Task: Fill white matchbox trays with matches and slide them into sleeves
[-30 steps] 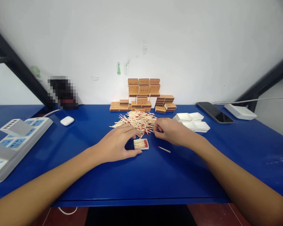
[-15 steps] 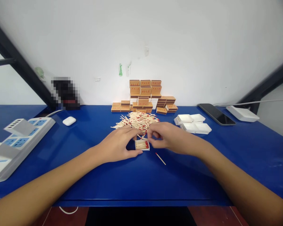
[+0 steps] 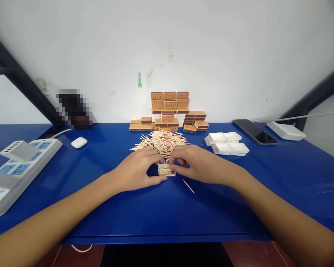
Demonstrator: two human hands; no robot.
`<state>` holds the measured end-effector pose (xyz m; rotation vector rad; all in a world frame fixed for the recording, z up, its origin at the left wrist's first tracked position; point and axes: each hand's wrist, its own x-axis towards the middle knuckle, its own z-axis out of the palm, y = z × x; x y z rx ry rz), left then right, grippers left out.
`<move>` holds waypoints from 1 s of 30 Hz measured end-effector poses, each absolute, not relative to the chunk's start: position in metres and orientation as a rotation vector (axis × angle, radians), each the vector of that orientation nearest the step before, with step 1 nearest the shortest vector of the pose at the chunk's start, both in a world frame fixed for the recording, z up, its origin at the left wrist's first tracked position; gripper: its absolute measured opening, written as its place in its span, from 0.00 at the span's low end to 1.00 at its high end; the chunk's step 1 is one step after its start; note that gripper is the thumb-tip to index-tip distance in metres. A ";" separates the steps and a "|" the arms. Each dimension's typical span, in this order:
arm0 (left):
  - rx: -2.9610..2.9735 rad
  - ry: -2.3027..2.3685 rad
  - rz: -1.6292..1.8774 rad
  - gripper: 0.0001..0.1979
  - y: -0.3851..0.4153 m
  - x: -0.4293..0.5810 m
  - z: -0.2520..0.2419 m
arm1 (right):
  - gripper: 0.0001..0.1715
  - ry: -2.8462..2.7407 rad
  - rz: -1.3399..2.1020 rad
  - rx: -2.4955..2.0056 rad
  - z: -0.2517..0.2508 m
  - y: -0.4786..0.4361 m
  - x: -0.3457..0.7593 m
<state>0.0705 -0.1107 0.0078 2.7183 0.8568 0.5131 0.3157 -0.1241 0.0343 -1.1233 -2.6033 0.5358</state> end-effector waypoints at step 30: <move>2.646 0.804 0.591 0.18 -0.111 0.069 0.011 | 0.09 -2.388 0.854 -1.154 0.037 -0.123 0.324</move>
